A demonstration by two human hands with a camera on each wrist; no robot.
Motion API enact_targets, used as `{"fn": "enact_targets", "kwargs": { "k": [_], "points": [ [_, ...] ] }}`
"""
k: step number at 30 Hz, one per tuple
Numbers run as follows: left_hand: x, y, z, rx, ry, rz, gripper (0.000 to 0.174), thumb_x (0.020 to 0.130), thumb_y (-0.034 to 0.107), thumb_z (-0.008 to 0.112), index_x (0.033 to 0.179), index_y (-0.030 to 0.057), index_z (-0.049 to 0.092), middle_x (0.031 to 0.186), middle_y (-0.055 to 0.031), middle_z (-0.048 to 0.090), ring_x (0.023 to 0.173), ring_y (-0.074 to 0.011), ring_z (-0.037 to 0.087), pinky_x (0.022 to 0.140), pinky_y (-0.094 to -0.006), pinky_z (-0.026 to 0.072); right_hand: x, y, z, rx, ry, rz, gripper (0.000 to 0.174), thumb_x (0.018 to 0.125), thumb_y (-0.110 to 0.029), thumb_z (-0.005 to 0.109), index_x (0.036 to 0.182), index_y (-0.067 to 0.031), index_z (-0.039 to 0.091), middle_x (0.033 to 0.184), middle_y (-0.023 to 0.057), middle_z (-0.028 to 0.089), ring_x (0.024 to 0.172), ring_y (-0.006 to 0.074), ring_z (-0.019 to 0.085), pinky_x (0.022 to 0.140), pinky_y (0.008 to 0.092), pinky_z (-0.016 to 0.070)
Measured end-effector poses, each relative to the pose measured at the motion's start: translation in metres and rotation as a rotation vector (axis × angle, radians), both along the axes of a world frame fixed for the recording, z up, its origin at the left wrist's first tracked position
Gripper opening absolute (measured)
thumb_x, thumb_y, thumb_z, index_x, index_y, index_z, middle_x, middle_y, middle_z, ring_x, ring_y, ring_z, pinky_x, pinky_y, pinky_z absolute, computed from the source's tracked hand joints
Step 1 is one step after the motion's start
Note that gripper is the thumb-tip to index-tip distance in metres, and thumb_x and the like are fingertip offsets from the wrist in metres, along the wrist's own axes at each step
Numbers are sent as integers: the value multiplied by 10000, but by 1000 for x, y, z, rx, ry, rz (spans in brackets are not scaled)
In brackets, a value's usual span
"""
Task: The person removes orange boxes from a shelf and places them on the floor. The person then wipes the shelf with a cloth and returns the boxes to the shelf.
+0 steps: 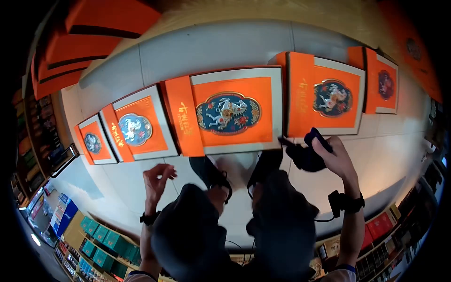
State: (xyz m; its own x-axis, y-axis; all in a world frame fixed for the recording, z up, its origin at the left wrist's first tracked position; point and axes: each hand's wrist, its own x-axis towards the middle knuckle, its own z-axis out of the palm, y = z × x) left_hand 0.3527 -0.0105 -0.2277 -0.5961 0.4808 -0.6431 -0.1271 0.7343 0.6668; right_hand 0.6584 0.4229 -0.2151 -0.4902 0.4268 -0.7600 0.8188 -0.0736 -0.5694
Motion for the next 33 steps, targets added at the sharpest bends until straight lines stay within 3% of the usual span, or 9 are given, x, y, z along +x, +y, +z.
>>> {"fn": "enact_targets", "kwargs": {
  "k": [5,9,10,13,15,17,21,24,33],
  "points": [
    [47,9,-73,104,-685,-59,212,1006,85,620,1125,-70,704,985,-142,744,928,-194,716,843,-325,577,-89,17,-27,143,105,298,272,854,-205,773,923,53,718,712,94,688,660,117,632,630,290,489],
    [77,12,-141,383,-1242,-158,568,1052,93,527,1546,-27,276,1503,-229,459,1416,-298,449,1172,-413,373,-139,35,-44,552,272,652,453,784,-72,699,1226,2,634,1061,148,676,870,276,682,789,410,542],
    [80,21,-149,353,-1276,-81,577,1052,101,528,1554,-16,269,1531,-217,434,1429,-316,435,1183,-424,362,-151,38,-46,615,257,726,496,767,-58,686,1256,-9,617,1130,162,649,919,319,678,846,444,542],
    [77,38,-146,238,-1227,-47,576,1049,87,519,1560,-11,272,1583,-194,369,1471,-325,370,1205,-427,342,-188,33,-64,710,399,753,466,821,-168,687,1260,-19,637,1170,189,653,1008,397,659,939,458,529],
    [79,35,-164,479,-1443,223,578,1036,58,523,1560,-7,287,1627,-171,297,1509,-343,285,1234,-477,291,-212,36,-82,764,507,758,454,858,-242,697,1259,-33,648,1154,190,670,1033,392,658,945,451,527],
    [80,34,-166,577,-1490,238,572,1029,40,515,1556,-6,298,1637,-171,272,1523,-351,241,1244,-509,251,-239,21,-86,621,412,805,524,908,-495,665,1179,-47,688,1089,184,701,1086,378,650,944,455,524],
    [79,38,-158,726,-1550,327,563,1028,22,463,1558,-21,276,1656,-181,219,1544,-355,171,1262,-539,177,-270,-2,-94,562,131,984,703,903,-701,568,1026,-23,708,966,183,713,1048,375,645,922,476,523],
    [81,39,-153,767,-1528,303,568,1049,56,396,1572,-45,197,1661,-191,198,1547,-342,173,1268,-503,182,-278,-8,-91,552,57,1036,698,908,-696,570,1037,-26,714,939,175,715,1029,359,647,918,470,524],
    [87,35,-180,822,-1484,418,256,983,-48,534,1226,-89,603,1590,-261,317,1527,-353,234,1277,-479,190,-281,6,-97,471,119,931,686,870,-675,639,1114,-40,728,993,184,721,1032,355,657,907,461,531]
  ]
}}
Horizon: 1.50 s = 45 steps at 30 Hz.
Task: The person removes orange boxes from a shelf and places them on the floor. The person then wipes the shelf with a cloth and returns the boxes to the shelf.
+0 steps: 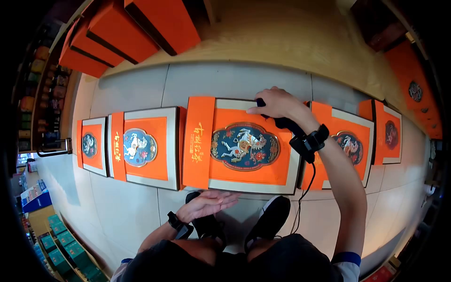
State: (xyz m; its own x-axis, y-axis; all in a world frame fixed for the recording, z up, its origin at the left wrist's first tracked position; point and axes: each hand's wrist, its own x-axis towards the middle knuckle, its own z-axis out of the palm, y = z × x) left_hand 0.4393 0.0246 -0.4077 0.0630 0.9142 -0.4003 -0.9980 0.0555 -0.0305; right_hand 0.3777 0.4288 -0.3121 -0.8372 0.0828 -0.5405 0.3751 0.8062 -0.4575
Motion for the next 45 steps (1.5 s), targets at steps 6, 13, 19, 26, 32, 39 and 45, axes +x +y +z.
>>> {"fn": "enact_targets", "kwargs": {
  "k": [6,13,19,26,32,39,45],
  "points": [
    [-4,4,7,-59,32,-19,194,980,-39,558,817,51,613,1569,-246,351,1520,-356,256,1280,-492,187,-5,5,-9,149,182,78,670,833,-630,704,1143,-36,720,1076,183,720,1063,372,662,913,461,544],
    [-4,6,7,-70,90,-17,124,980,21,603,872,37,661,1461,-190,499,1515,-339,279,1271,-514,216,-12,9,5,91,46,98,781,797,-667,722,1222,-13,687,1154,213,697,1127,371,630,968,449,513],
    [-3,11,16,-16,119,-1,495,1023,147,554,1446,-77,428,1599,-231,318,1514,-350,271,1266,-485,220,-4,13,31,97,82,93,811,722,-549,821,1301,-16,626,1234,205,657,1171,362,618,986,435,503],
    [-52,-36,92,-203,890,-314,410,1032,218,578,1360,-25,534,1388,-176,570,1246,-286,591,1061,-400,478,13,55,93,241,-65,-10,700,659,-278,904,1242,1,637,1241,184,669,1141,332,641,955,400,507],
    [-96,-118,195,-639,1667,-230,288,990,124,649,1251,8,618,1025,-97,726,909,-145,695,771,-276,568,48,105,104,392,-61,-127,453,867,-275,754,1163,56,661,1094,225,709,1024,371,674,878,427,511],
    [-146,-159,306,-854,1888,3,210,1002,100,618,1184,-1,646,900,-70,717,782,-126,674,684,-262,528,92,186,123,518,-70,-252,515,852,-309,764,1203,54,659,1130,245,699,1068,377,663,923,403,505],
    [-229,-124,351,-726,2166,-1,248,1009,122,607,1230,13,626,906,-59,687,797,-108,657,706,-247,522,88,209,138,173,202,-433,556,766,-149,812,1269,13,641,1204,221,691,1134,334,647,973,390,490]
  ]
}}
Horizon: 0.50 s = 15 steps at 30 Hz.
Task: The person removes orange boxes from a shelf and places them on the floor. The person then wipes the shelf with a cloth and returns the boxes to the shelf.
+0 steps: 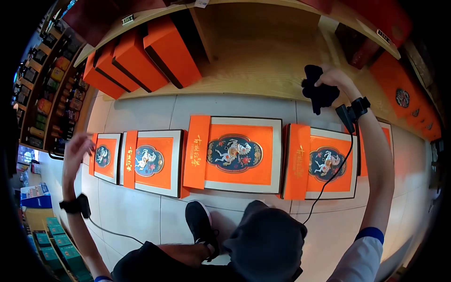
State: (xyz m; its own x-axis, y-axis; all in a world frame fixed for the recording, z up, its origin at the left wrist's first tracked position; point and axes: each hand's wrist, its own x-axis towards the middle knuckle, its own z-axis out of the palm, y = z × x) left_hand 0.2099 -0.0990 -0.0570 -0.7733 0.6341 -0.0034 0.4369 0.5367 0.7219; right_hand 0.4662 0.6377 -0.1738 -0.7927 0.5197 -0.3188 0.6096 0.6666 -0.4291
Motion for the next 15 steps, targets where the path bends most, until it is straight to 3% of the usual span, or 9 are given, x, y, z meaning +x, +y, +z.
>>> {"fn": "enact_targets", "kwargs": {
  "k": [3,4,5,7,8,9,11,13,15],
  "points": [
    [-22,57,-3,-60,166,-30,258,1006,157,619,1224,20,638,920,-57,687,826,-113,670,732,-254,539,-22,-7,-3,74,155,-51,501,785,-171,785,1233,19,662,1157,224,705,1104,341,659,955,403,489],
    [-25,82,-11,-148,186,-99,268,991,175,639,1223,44,661,972,-60,719,866,-125,699,758,-266,561,-33,-12,-3,87,217,-94,486,792,-187,778,1220,19,669,1138,228,708,1083,348,667,944,410,492],
    [-21,112,-19,-149,79,-171,253,993,187,635,1201,48,669,951,-64,721,860,-128,701,745,-275,567,-47,-30,12,136,141,-74,397,890,-203,723,1195,41,650,1116,209,708,1060,305,676,926,406,506],
    [-27,174,-47,-242,124,-379,220,990,195,639,1143,44,686,916,-70,730,836,-128,705,721,-278,569,-76,-60,22,262,99,-76,382,908,-245,707,1159,40,660,1089,211,711,1018,315,687,899,417,518],
    [-40,197,-78,-101,131,-505,217,986,199,646,1121,33,685,915,-74,737,829,-132,707,717,-292,570,-92,-74,24,394,57,-78,380,927,-286,691,1123,39,671,1061,213,714,976,325,698,872,428,530],
    [-51,225,-101,-117,97,-617,233,986,226,644,1117,38,684,928,-94,748,848,-187,723,732,-324,574,-109,-85,21,419,40,-36,401,937,-329,682,1094,40,688,1031,237,715,958,348,704,848,446,556],
    [-49,270,-135,-434,282,-622,239,1000,247,600,1109,51,687,943,-112,756,873,-246,735,804,-378,580,-143,-107,3,398,37,85,431,952,-377,676,1017,47,715,928,255,719,872,368,723,802,467,582],
    [-64,293,-168,-515,271,-663,253,994,258,594,1107,52,686,935,-111,756,881,-254,736,807,-383,577,-169,-127,-20,390,143,353,454,941,-393,688,925,59,726,803,257,702,798,404,716,753,476,581],
    [-74,313,-186,-596,264,-709,266,989,270,587,1105,52,685,927,-110,756,889,-263,737,811,-388,575,-192,-154,-40,363,127,435,376,935,-344,697,962,29,738,867,257,715,839,390,717,780,466,582]
  ]
}}
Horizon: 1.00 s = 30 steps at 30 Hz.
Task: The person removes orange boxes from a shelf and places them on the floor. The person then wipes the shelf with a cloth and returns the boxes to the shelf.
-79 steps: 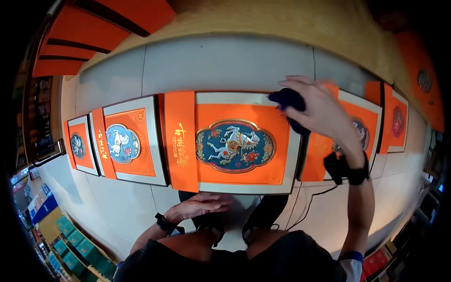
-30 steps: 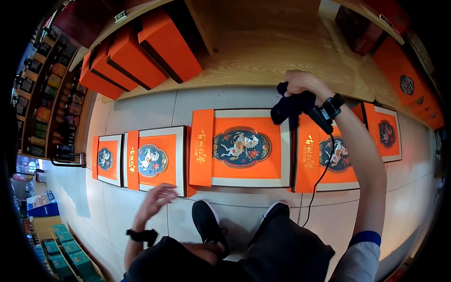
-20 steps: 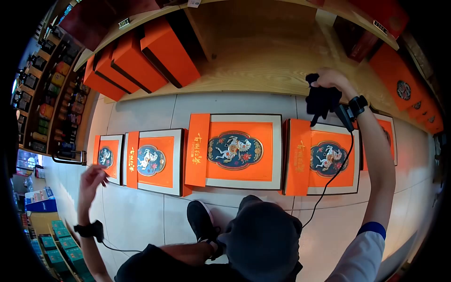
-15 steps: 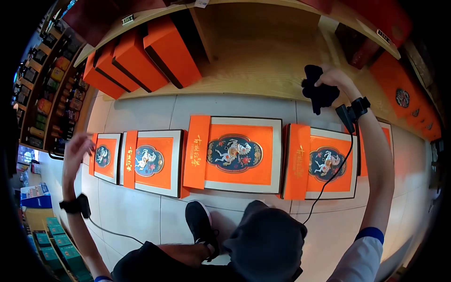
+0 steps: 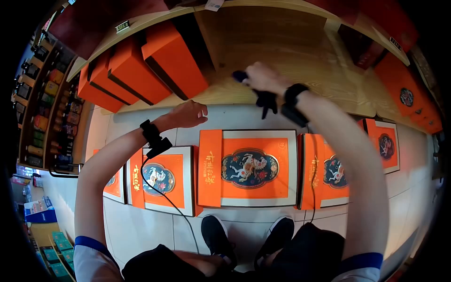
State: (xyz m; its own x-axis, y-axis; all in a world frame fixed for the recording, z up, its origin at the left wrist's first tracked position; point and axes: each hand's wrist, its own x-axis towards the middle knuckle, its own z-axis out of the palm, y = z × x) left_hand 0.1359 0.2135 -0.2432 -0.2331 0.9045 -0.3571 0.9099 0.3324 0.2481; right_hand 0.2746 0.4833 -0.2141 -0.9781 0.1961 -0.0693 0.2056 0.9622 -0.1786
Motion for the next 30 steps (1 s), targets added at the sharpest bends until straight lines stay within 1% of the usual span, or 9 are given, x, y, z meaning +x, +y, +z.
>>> {"fn": "enact_targets", "kwargs": {
  "k": [3,6,8,12,15,18,21,27,30],
  "points": [
    [-14,13,-23,93,-18,25,223,948,223,639,1060,42,706,900,-105,759,881,-264,741,774,-362,576,-25,-31,-36,-130,84,157,355,939,-333,696,997,15,736,953,256,716,916,395,710,847,466,568],
    [-27,10,-45,493,-60,114,124,815,30,734,936,0,728,865,-136,751,818,-296,740,716,-365,584,-29,-65,-54,-192,29,185,336,929,-262,685,1179,-38,677,950,245,693,904,415,685,891,483,539],
    [-18,2,-45,520,-111,154,174,829,12,716,998,-22,688,961,-152,728,930,-316,720,811,-388,570,-35,-79,-69,-53,109,272,388,930,-233,666,1262,-43,595,896,228,681,860,420,671,871,490,529],
    [-14,-5,-52,491,22,132,272,862,11,679,1127,-15,622,1207,-189,647,1080,-376,649,905,-434,535,-41,-81,-101,-35,217,357,366,940,-235,644,1244,-46,566,900,216,683,820,413,664,837,484,532],
    [-15,-6,-65,540,15,89,386,863,-8,651,1234,-12,546,1276,-231,594,1104,-431,607,916,-488,518,-47,-88,-106,-45,197,290,377,934,-260,675,1189,7,598,938,206,699,835,392,685,747,471,550],
    [-8,-8,-79,504,15,122,485,854,-37,613,1316,-11,468,1270,-261,585,1111,-459,590,910,-509,512,-45,-93,-117,-10,461,329,330,953,-275,656,1106,13,612,1003,202,697,835,396,687,724,472,554],
    [-7,-6,-87,638,107,26,526,850,-65,569,1354,-5,429,1276,-279,576,1092,-475,593,863,-518,524,-42,-90,-122,21,367,331,262,969,-233,606,1101,-7,601,1031,211,692,828,374,706,708,467,554],
    [-12,5,-82,540,142,128,551,811,-107,536,1352,-14,488,932,-289,674,861,-486,640,740,-522,521,-46,-97,-131,216,395,300,230,888,-108,605,1087,5,609,774,139,711,725,309,728,605,413,549],
    [-22,11,-79,463,173,82,570,788,-119,539,1347,-17,509,912,-285,677,828,-473,646,730,-506,525,-45,-98,-133,268,411,314,236,878,-95,599,1084,18,612,739,125,711,705,284,734,573,393,543]
  ]
}}
